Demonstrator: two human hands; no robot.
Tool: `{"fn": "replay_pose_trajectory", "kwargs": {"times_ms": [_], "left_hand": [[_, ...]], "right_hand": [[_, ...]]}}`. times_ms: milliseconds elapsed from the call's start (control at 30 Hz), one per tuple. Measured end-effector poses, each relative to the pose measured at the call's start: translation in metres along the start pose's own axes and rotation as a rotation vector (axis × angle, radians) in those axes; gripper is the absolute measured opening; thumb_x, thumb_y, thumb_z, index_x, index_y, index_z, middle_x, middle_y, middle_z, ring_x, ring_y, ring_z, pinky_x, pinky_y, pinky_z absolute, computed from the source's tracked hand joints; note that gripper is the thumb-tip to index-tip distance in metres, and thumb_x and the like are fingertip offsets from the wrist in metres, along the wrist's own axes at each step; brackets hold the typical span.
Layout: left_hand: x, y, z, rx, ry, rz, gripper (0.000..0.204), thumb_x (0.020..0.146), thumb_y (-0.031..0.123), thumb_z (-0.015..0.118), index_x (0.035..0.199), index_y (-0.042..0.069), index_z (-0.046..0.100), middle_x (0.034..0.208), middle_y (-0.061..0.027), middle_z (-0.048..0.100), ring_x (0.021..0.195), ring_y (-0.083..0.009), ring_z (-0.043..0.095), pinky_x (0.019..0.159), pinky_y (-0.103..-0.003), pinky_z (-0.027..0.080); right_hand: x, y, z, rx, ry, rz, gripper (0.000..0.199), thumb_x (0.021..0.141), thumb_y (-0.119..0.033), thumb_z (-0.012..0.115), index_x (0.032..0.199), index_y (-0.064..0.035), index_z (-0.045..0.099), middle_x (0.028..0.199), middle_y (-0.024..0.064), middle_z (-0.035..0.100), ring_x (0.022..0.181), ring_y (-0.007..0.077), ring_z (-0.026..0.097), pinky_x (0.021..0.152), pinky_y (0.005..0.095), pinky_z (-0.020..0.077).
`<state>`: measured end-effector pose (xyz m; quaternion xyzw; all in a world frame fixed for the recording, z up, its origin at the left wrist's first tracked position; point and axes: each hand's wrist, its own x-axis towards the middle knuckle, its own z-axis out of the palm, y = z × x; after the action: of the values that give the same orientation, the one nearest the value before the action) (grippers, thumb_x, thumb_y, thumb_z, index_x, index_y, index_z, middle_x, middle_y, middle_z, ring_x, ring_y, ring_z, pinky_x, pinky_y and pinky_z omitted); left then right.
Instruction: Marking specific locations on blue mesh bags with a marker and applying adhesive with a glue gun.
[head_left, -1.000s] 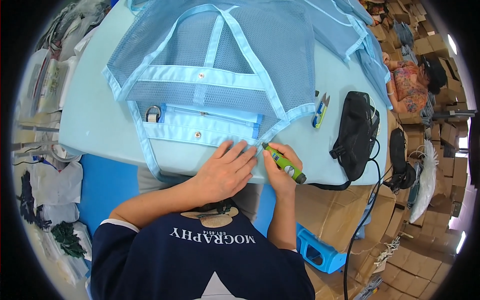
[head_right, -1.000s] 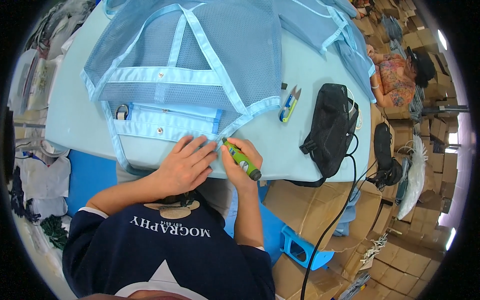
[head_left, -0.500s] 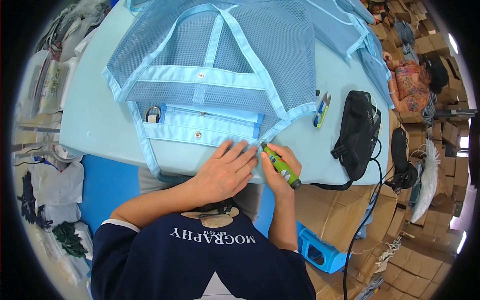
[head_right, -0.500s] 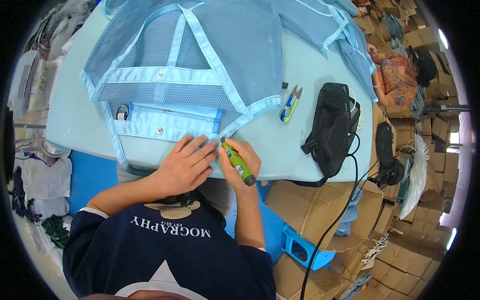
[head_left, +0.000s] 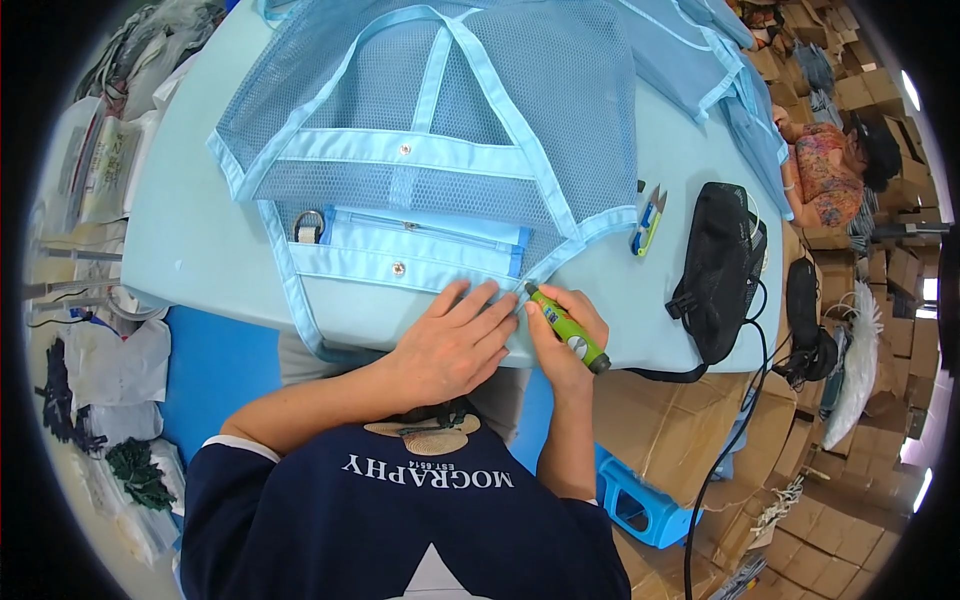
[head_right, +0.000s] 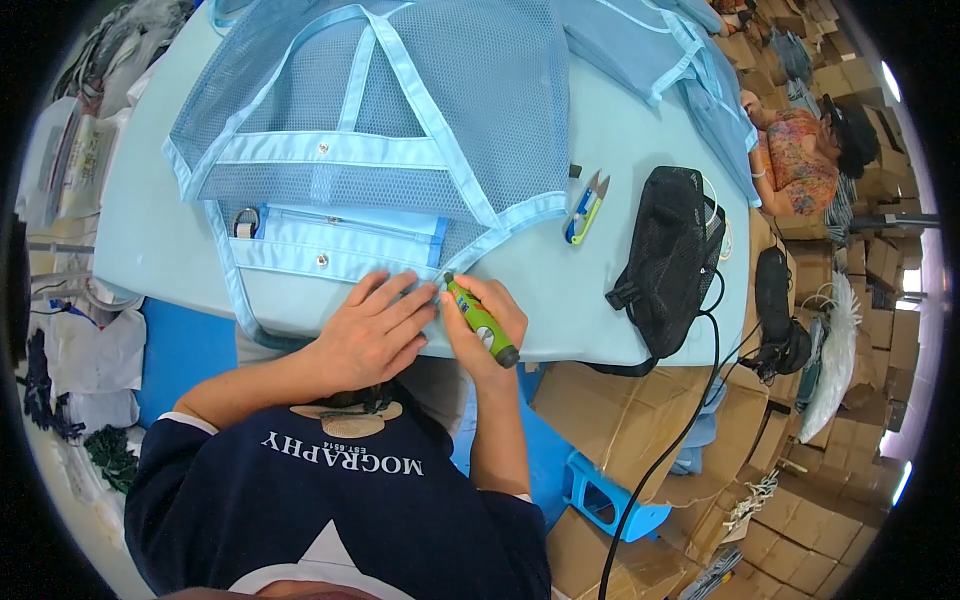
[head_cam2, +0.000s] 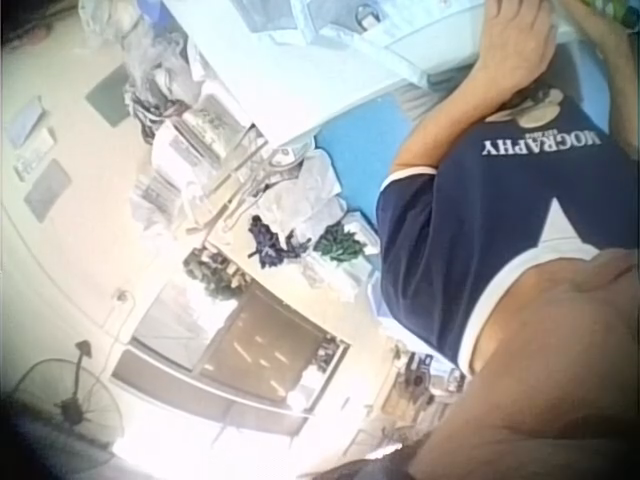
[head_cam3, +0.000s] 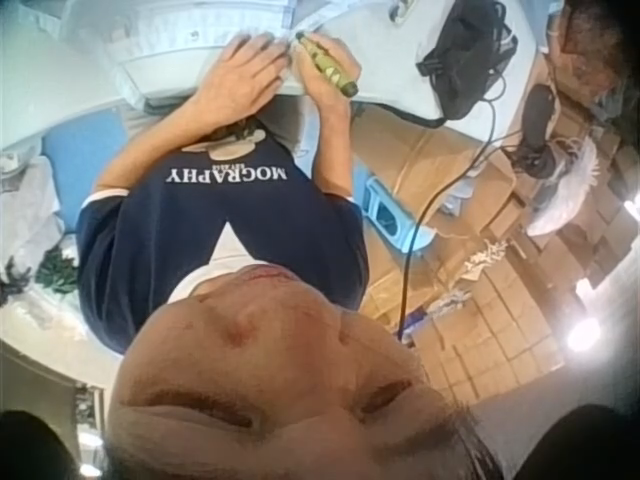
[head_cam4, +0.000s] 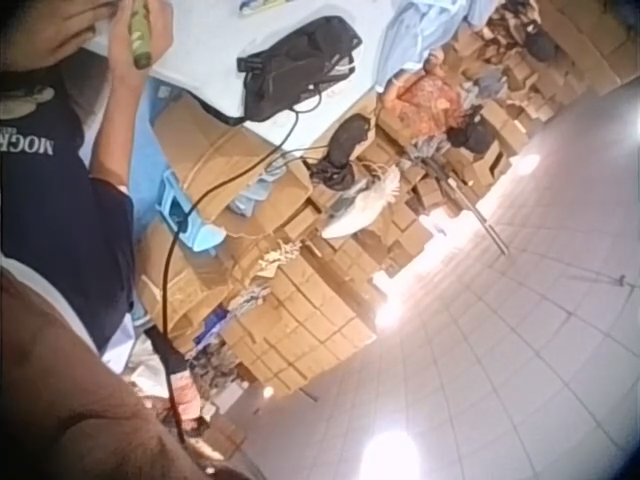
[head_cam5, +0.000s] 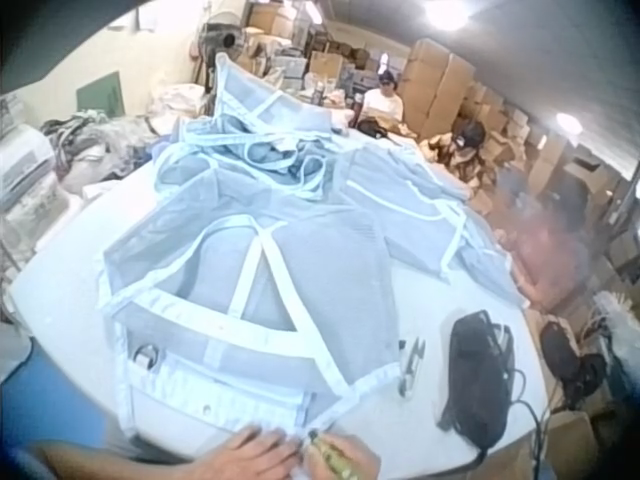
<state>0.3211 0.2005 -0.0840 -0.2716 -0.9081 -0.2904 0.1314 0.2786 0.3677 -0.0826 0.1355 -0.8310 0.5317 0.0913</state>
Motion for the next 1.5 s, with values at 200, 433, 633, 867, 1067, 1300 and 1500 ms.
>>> {"fn": "replay_pose_trajectory", "kwargs": {"times_ms": [200,433,633,867,1067,1300,1500], "left_hand": [[0.001,0.000,0.001,-0.008,0.006,0.002,0.041,0.075,0.016,0.065,0.111,0.001,0.056,0.121,-0.0128,0.051,0.113,-0.0306,0.047,0.093,-0.047,0.037],[0.000,0.001,0.002,-0.005,0.012,-0.001,0.040,0.075,0.016,0.065,0.111,0.000,0.056,0.121,-0.0130,0.051,0.113,-0.0307,0.047,0.093,-0.047,0.037],[0.000,0.001,0.001,0.002,0.021,0.002,0.038,0.075,0.017,0.064,0.109,0.001,0.057,0.120,-0.0126,0.051,0.114,-0.0305,0.047,0.094,-0.047,0.037],[-0.001,0.001,0.001,-0.003,0.004,-0.003,0.037,0.076,0.017,0.064,0.109,0.001,0.057,0.120,-0.0125,0.051,0.114,-0.0302,0.046,0.094,-0.047,0.036],[0.003,0.001,0.000,-0.013,-0.024,0.002,0.039,0.076,0.017,0.064,0.110,0.001,0.057,0.122,-0.0122,0.051,0.115,-0.0307,0.046,0.094,-0.047,0.036],[0.003,0.002,-0.003,0.005,-0.028,-0.007,0.039,0.075,0.016,0.064,0.111,0.003,0.057,0.122,-0.0114,0.052,0.114,-0.0305,0.046,0.094,-0.047,0.036],[0.008,0.005,-0.004,0.024,-0.034,0.021,0.035,0.077,0.016,0.063,0.107,0.000,0.057,0.120,-0.0133,0.052,0.110,-0.0310,0.047,0.093,-0.046,0.036]], "right_hand": [[0.002,-0.003,0.000,0.015,-0.014,0.024,0.022,0.069,0.004,0.071,0.089,-0.0007,0.064,0.075,0.0069,0.060,0.064,0.0121,0.054,0.056,0.0238,0.0424],[0.001,0.000,0.000,0.056,-0.022,0.063,0.022,0.070,0.004,0.071,0.090,-0.0009,0.065,0.077,0.0075,0.061,0.067,0.0123,0.057,0.058,0.0233,0.0443],[0.001,-0.002,0.001,-0.005,-0.009,0.098,0.021,0.071,0.003,0.070,0.091,-0.0001,0.065,0.078,0.0064,0.062,0.068,0.0109,0.058,0.059,0.0227,0.0449],[0.002,-0.004,0.001,-0.001,-0.017,0.064,0.022,0.071,0.004,0.070,0.092,0.0000,0.064,0.076,0.0061,0.060,0.067,0.0114,0.057,0.059,0.0231,0.0447],[0.002,0.002,-0.003,0.083,-0.033,0.023,0.025,0.070,0.006,0.069,0.093,-0.0012,0.064,0.075,0.0075,0.059,0.067,0.0136,0.057,0.058,0.0244,0.0453],[0.002,0.000,-0.003,0.139,-0.075,0.062,0.026,0.069,0.007,0.069,0.093,-0.0009,0.064,0.082,0.0082,0.062,0.072,0.0129,0.058,0.063,0.0235,0.0467],[0.004,0.001,0.000,0.106,-0.002,0.139,0.019,0.071,-0.004,0.072,0.088,0.0015,0.064,0.073,0.0086,0.062,0.063,0.0144,0.059,0.057,0.0250,0.0473]]}}
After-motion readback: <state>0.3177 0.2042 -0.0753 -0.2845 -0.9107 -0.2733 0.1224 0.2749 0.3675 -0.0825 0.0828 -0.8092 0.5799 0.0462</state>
